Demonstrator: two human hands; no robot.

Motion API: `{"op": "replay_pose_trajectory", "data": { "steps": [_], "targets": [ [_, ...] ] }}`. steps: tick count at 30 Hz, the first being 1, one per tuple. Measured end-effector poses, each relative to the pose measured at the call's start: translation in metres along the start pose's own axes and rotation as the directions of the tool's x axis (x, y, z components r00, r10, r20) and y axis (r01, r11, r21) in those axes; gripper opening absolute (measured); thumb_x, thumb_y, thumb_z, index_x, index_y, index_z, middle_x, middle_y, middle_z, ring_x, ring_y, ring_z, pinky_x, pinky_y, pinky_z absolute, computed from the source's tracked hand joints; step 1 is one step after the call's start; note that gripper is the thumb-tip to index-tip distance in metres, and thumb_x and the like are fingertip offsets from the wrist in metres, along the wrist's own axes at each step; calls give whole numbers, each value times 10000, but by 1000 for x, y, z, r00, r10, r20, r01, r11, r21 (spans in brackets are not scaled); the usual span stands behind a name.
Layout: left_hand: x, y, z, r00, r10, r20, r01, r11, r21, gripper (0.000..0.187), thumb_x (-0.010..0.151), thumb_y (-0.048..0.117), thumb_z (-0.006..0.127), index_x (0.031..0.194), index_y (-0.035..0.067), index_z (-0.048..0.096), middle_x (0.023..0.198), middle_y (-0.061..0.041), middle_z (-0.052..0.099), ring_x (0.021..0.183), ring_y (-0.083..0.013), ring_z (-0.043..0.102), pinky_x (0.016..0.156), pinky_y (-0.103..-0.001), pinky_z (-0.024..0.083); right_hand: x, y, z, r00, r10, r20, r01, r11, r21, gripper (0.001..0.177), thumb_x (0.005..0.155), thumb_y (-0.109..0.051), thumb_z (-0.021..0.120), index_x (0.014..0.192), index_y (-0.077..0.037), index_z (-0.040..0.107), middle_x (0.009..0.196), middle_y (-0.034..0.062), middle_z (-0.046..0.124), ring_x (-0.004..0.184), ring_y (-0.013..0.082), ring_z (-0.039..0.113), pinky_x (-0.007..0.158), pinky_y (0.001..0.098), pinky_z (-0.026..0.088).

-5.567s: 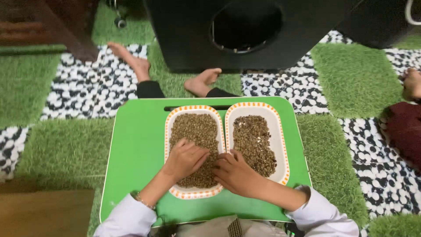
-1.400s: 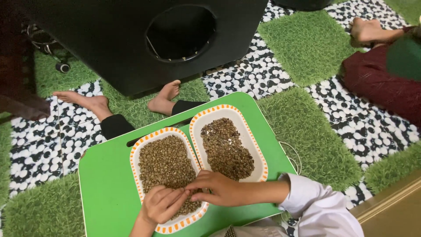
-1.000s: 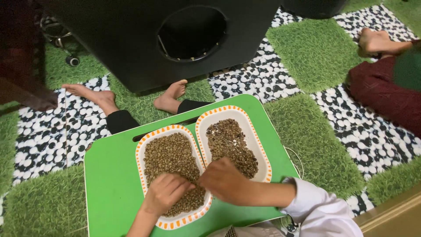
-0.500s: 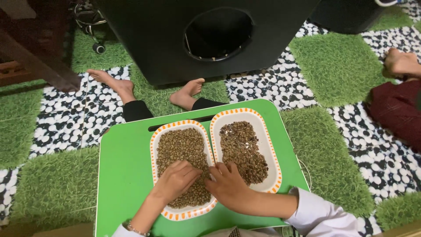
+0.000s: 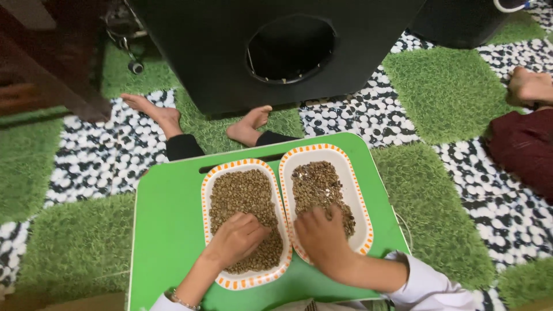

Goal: Sorting through green coffee beans by hand and moving them between two trays on a small table

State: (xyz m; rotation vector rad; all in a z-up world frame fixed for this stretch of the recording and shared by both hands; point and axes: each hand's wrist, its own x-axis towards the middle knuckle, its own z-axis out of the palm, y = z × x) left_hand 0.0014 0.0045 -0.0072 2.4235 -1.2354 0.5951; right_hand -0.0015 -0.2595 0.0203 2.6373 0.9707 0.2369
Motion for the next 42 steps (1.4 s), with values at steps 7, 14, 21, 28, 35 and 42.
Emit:
{"op": "replay_pose_trajectory", "data": {
  "steps": [7, 14, 21, 28, 35, 42],
  "targets": [
    [-5, -1, 5, 997, -41, 72, 40, 999, 22, 380, 768, -35, 716, 1124, 96, 700, 827, -38, 627, 768, -217, 560, 660, -353, 444, 17, -8, -2, 996, -89, -15, 89, 931, 353, 479, 997, -551, 557, 1277, -174, 648, 1080, 69, 700, 1049, 313, 560, 837, 501, 382],
    [2, 2, -5, 1000, -6, 21, 6, 1000, -1, 199, 897, 32, 672, 1087, 89, 692, 838, -40, 601, 767, -226, 548, 658, -360, 415, 19, -18, 14, 974, -113, -198, 210, 782, 587, 205, 968, -370, 659, 919, -187, 739, 904, 73, 540, 928, 354, 475, 705, 510, 335],
    [5, 2, -5, 999, -18, 36, 18, 1000, -3, 98, 952, 100, 719, 1050, 96, 709, 785, -21, 606, 731, -203, 553, 632, -347, 427, 20, -16, 9, 925, -26, -379, 262, 766, 587, 141, 995, -292, 685, 922, -171, 684, 872, -8, 586, 907, 266, 499, 741, 444, 319],
    [2, 1, 0, 1000, -11, 21, 11, 1000, 17, 72, 961, 143, 729, 1029, 121, 738, 760, -12, 633, 692, -186, 545, 625, -335, 425, 17, 15, 3, 963, 41, -268, -14, 995, 101, 157, 808, -130, 646, 951, -194, 659, 869, -17, 615, 868, 248, 521, 801, 469, 416],
    [4, 1, -2, 1000, -18, 20, 18, 999, -35, 98, 943, 103, 723, 1040, 94, 719, 780, -22, 612, 720, -195, 547, 633, -341, 436, 25, -9, 5, 985, -171, 35, 113, 779, 617, 312, 1019, -400, 554, 1099, -109, 630, 1076, 105, 581, 1031, 341, 480, 823, 513, 348],
    [5, 2, -3, 999, -12, 41, 13, 1000, -17, 93, 947, 110, 719, 1037, 86, 719, 770, -19, 606, 724, -194, 548, 628, -340, 440, 24, -19, 26, 967, -132, -216, 245, 705, 666, 188, 933, -281, 692, 868, -105, 708, 864, 81, 538, 921, 332, 507, 723, 486, 360]
  ]
}}
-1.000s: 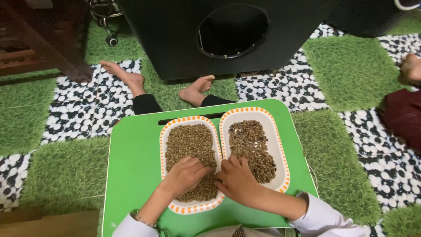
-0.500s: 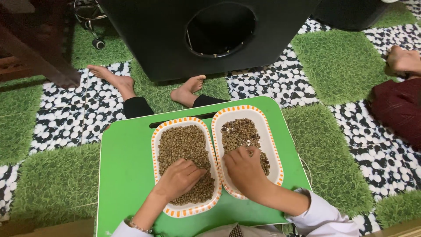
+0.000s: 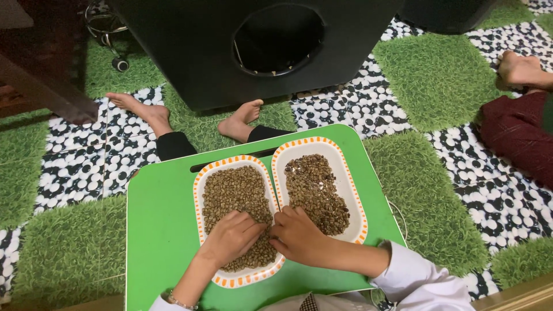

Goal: Sorting through green coffee beans by hand and moving them between two trays on a small table

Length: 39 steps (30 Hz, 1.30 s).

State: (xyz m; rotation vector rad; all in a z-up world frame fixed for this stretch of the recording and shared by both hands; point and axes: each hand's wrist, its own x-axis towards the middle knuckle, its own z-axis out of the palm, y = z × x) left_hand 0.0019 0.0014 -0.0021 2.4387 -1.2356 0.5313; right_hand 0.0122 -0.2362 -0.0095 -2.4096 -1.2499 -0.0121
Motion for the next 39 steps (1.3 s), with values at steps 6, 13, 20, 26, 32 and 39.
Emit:
{"op": "replay_pose_trajectory", "data": {
  "steps": [6, 13, 20, 26, 32, 39],
  "targets": [
    [0, 0, 1, 1000, 0, -6, 0, 999, -45, 62, 942, 78, 700, 1004, 77, 701, 786, -27, 619, 722, -194, 558, 630, -328, 445, -1, 0, 8, 1000, -20, 10, 20, 998, -57, 235, 956, -296, 683, 874, -77, 668, 883, 95, 537, 914, 332, 503, 731, 478, 396],
    [1, 0, -1, 1000, 2, -11, -2, 1000, -29, 5, 960, 80, 683, 959, 76, 682, 769, -31, 574, 719, -205, 531, 620, -338, 420, -1, -3, 9, 994, -86, -62, 80, 993, -88, 213, 973, -234, 666, 802, -108, 663, 830, 80, 546, 859, 317, 525, 731, 471, 402],
    [-5, -2, 4, 1000, 5, -9, -5, 1000, 5, 82, 942, 120, 733, 1020, 95, 721, 785, -25, 631, 721, -184, 555, 631, -325, 445, 0, 4, -22, 1000, 18, 8, -17, 988, -150, 214, 1022, -259, 574, 857, -134, 628, 814, 57, 595, 821, 300, 527, 711, 465, 382],
    [-6, -1, 5, 1000, 2, 20, -3, 999, 36, 136, 931, 143, 751, 1064, 118, 738, 787, -11, 653, 729, -176, 567, 656, -320, 461, 4, 2, -69, 946, 317, 70, -280, 906, -317, 162, 961, -199, 525, 1094, -155, 606, 1028, 46, 666, 990, 286, 561, 847, 473, 386],
    [-3, -1, 2, 1000, 9, -12, -9, 1000, 8, 93, 942, 105, 717, 1035, 96, 716, 788, -24, 613, 727, -200, 552, 649, -341, 444, -1, -6, -20, 991, 42, 131, -30, 995, -98, 246, 989, -349, 605, 946, -123, 692, 896, 91, 588, 933, 327, 521, 750, 482, 387],
    [-3, 0, 2, 1000, 5, 0, -5, 1000, -10, 95, 926, 90, 730, 1020, 89, 718, 800, -23, 627, 733, -196, 562, 647, -329, 452, -4, -2, 2, 997, -51, 61, 50, 998, 23, 249, 998, -268, 639, 841, -93, 718, 829, 92, 562, 840, 328, 547, 697, 457, 422]
  ]
}}
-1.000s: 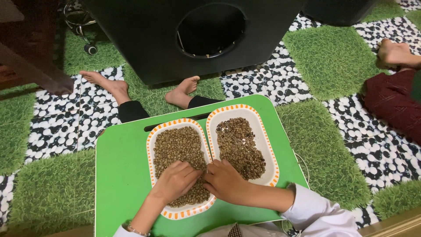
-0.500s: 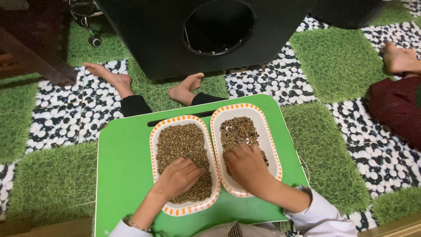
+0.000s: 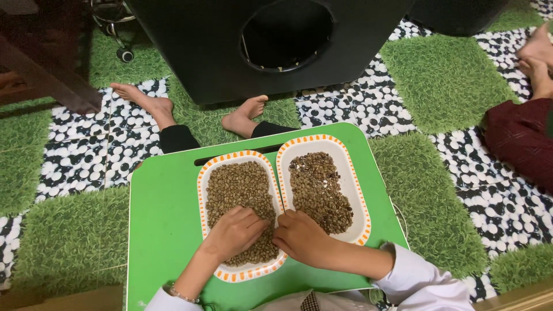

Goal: Sorting through green coffee beans by hand and moving them between two trays on a small table

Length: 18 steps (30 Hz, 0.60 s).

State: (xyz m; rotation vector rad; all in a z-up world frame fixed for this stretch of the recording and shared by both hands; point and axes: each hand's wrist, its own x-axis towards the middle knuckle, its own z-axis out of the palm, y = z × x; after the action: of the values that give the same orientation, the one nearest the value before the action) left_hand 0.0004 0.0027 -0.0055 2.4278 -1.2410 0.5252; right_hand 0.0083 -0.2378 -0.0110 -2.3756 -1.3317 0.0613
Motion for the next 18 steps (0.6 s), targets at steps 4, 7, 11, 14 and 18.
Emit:
{"op": "replay_pose_trajectory", "data": {
  "steps": [4, 7, 11, 14, 18],
  "targets": [
    [0, -1, 0, 1000, 9, -3, -9, 1000, 0, 59, 938, 87, 713, 995, 87, 702, 798, -25, 611, 736, -198, 552, 643, -328, 445, -1, 3, 10, 999, -16, -33, 14, 999, -51, 249, 1011, -279, 663, 859, -88, 709, 834, 82, 573, 841, 312, 543, 692, 437, 426],
    [-2, -1, 2, 1000, -3, 22, 3, 1000, -1, 65, 925, 99, 733, 982, 91, 701, 798, -29, 623, 736, -192, 559, 646, -325, 449, 3, 3, 6, 990, -56, -130, 35, 986, -161, 203, 992, -236, 693, 831, -123, 646, 823, 58, 579, 790, 284, 540, 636, 415, 402],
    [0, -2, 2, 1000, -1, -10, 1, 1000, 6, 74, 937, 115, 749, 1008, 102, 738, 787, -25, 654, 715, -181, 563, 634, -317, 450, 7, 9, -33, 938, 279, 208, -190, 910, -368, 151, 876, -102, 626, 903, -226, 708, 829, 20, 671, 816, 284, 622, 677, 448, 463],
    [-3, -1, 2, 1000, -6, -1, 6, 1000, 17, 67, 947, 130, 747, 1011, 109, 745, 772, -22, 654, 705, -180, 562, 634, -320, 448, -7, 17, -53, 950, 305, 66, -256, 883, -394, 225, 854, -81, 629, 1046, -192, 666, 975, 58, 611, 893, 293, 548, 735, 443, 440],
    [1, 0, -1, 1000, -1, 0, 1, 1000, 19, 92, 944, 119, 735, 1034, 100, 730, 794, -31, 647, 718, -196, 563, 637, -332, 443, 6, 9, -49, 974, 213, -75, -225, 946, -235, 245, 874, -370, 784, 1048, -196, 781, 910, 34, 586, 847, 294, 517, 692, 425, 457]
  ]
}}
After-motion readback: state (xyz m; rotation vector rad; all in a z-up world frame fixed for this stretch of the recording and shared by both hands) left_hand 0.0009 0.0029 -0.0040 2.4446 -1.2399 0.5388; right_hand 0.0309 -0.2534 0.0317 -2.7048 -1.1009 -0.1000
